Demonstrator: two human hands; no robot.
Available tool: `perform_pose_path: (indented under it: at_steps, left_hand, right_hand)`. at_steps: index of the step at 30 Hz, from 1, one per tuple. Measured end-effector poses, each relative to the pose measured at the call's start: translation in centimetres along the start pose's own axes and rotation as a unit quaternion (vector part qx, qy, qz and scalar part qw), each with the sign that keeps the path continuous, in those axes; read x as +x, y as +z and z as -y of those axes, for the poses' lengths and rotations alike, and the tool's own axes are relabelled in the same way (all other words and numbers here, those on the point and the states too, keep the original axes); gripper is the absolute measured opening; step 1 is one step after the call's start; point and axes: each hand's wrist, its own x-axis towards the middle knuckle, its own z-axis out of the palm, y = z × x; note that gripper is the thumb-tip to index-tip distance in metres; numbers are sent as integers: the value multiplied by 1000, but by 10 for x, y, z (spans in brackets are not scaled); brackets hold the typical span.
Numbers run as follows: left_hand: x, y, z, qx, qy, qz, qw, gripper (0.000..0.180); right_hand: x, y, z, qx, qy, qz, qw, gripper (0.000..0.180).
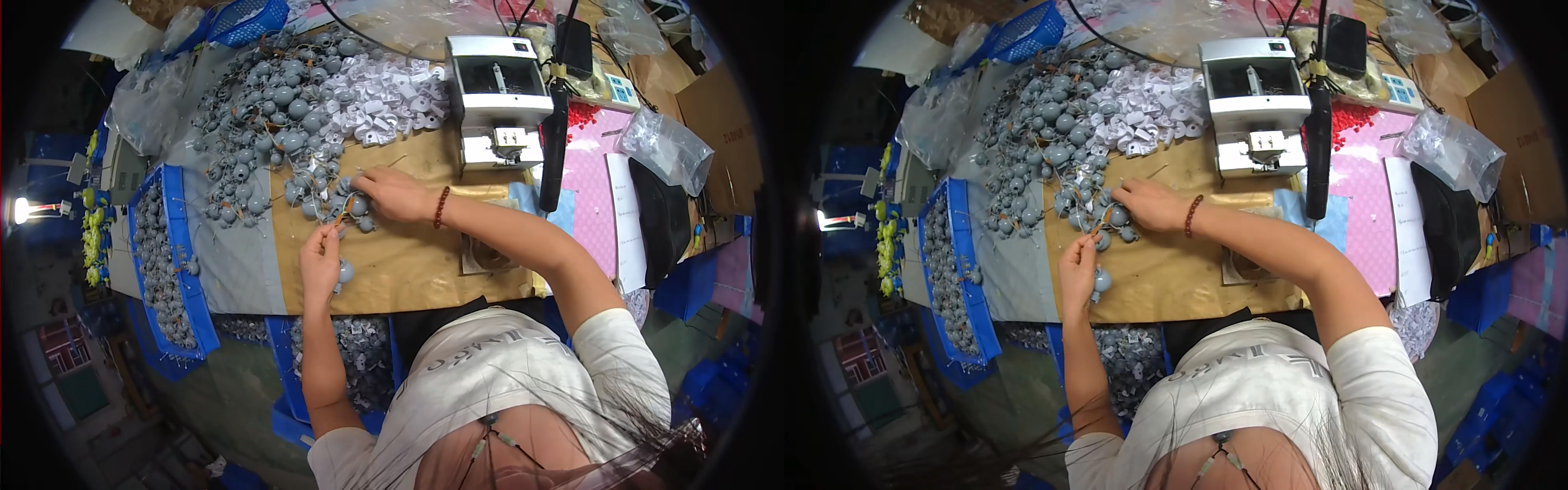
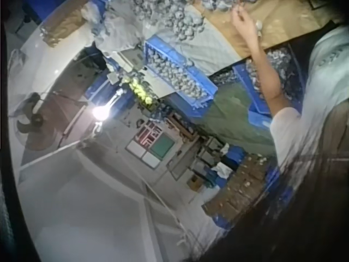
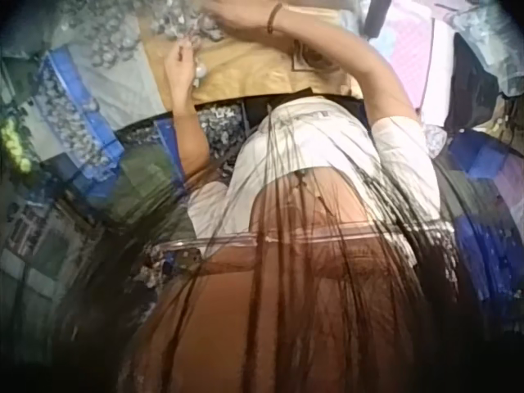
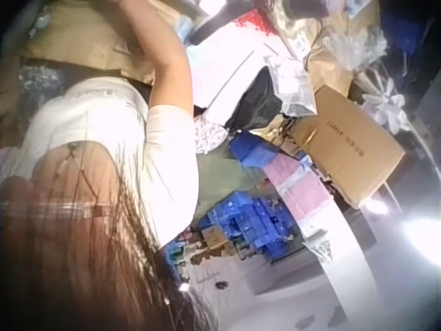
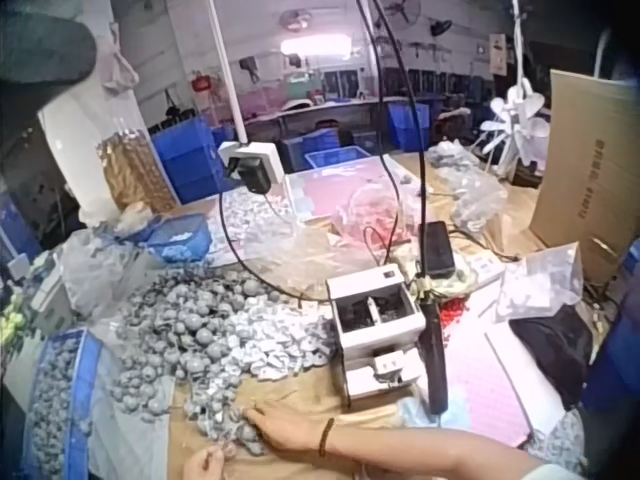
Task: Assembling small toy components using hands and an electric screwdriver at a factory workbench.
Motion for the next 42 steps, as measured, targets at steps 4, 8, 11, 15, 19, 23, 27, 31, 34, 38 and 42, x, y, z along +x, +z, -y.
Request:
perform_pose_path:
  at_steps: [4, 8, 11, 15, 19, 23, 27, 31, 34, 38, 42]
  left_hand:
    - [-14, -15, 7, 12, 11, -13, 1000, 20]
    - [-12, -5, -5, 87, 51, 8, 995, 17]
    - [-3, 16, -22, 156, 181, 32, 971, 16]
    - [7, 17, -36, 191, 182, 39, 964, 17]
    - [11, 10, -36, 97, 80, 26, 992, 16]
    - [29, 3, -11, 103, 79, -23, 991, 16]
    - [33, 0, 6, 125, 68, -31, 989, 16]
    - [27, 1, 4, 125, 73, -27, 989, 16]
    - [27, -5, 5, 132, 76, -33, 988, 16]
    - [20, -22, 24, 124, 45, -53, 990, 16]
    - [23, -2, 14, 131, 77, -44, 987, 16]
  right_hand:
    - [7, -19, 8, -21, 28, 55, 998, 33]
    - [32, -55, 23, 16, -34, -40, 999, 36]
    - [55, -57, 39, 91, -95, 23, 991, 48]
    - [55, -72, 49, 194, -11, 231, 954, 63]
    - [38, -67, 18, 274, 24, 162, 948, 49]
    - [19, -50, 0, 222, 39, 46, 973, 38]
    - [-1, -38, 14, 140, 85, 48, 985, 30]
    - [0, -12, 32, 130, 109, -14, 985, 31]
    - [10, -4, 28, 115, 85, -83, 986, 30]
    - [17, -87, 53, 392, 132, -227, 882, 26]
    - [12, -83, 13, 55, 30, -128, 990, 32]
